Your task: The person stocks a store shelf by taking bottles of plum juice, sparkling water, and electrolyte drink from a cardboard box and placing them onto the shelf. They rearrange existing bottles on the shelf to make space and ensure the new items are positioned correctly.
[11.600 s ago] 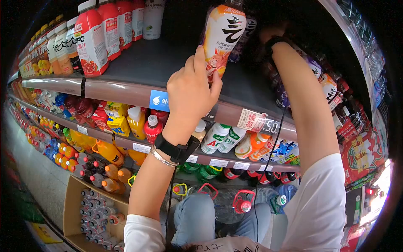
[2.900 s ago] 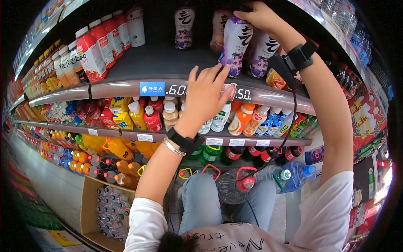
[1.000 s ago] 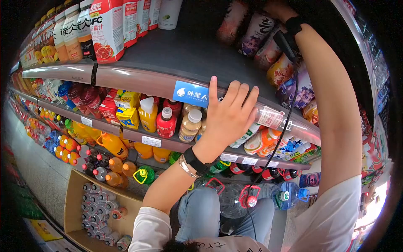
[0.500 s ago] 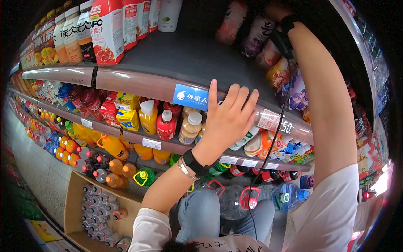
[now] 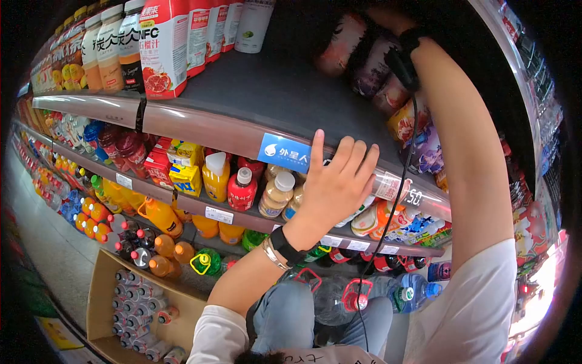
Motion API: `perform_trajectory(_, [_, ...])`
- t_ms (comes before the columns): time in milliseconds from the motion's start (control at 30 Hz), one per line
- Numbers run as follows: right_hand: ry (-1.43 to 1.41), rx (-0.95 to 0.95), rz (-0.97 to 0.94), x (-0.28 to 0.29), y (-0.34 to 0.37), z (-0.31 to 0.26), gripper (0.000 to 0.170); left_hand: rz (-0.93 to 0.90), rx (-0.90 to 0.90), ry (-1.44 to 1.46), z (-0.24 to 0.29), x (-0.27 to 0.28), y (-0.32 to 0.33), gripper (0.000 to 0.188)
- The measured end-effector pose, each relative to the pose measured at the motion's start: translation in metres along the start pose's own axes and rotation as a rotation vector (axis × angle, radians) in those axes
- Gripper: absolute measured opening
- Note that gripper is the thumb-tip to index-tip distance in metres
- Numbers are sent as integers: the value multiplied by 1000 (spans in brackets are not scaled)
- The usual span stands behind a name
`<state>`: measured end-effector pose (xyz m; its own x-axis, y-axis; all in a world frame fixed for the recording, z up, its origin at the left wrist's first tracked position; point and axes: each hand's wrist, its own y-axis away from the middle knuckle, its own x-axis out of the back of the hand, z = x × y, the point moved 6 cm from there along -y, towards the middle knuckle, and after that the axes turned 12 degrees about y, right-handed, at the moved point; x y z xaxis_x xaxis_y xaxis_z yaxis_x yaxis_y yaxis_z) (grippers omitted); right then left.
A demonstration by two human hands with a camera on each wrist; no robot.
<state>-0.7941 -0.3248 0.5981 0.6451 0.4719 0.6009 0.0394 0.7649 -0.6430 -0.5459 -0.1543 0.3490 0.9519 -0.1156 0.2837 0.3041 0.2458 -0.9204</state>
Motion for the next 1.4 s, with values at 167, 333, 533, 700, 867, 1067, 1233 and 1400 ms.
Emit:
perform_trajectory(167, [-27, 19, -50, -18, -15, -16, 49, 15, -7, 33, -2, 0, 1, 46])
perform_trajectory(333, [-59, 30, -87, -26, -17, -19, 50, 41, -18, 30, -3, -1, 2, 45])
perform_trajectory(533, [-131, 103, -165, -25, -14, -9, 51, 54, -34, -26, -3, -3, 2, 44])
perform_trajectory(700, [-155, 56, -77, 42, 25, -25, 62, 81, -40, -30, -3, -3, 2, 43])
perform_trajectory(867, [13, -92, -87, 34, 30, 12, 74, 73, -52, -68, 0, -1, 1, 43])
perform_trajectory(1067, [190, -16, -9, 51, 53, 8, 69, 57, -60, -84, 2, -1, 0, 42])
perform_trajectory(1233, [184, -83, -90, 72, 86, 10, 62, 49, -62, -103, 4, -1, 1, 43])
perform_trajectory(1400, [254, -152, -267, 75, 105, 7, 63, 31, -57, -113, 6, 0, 0, 43])
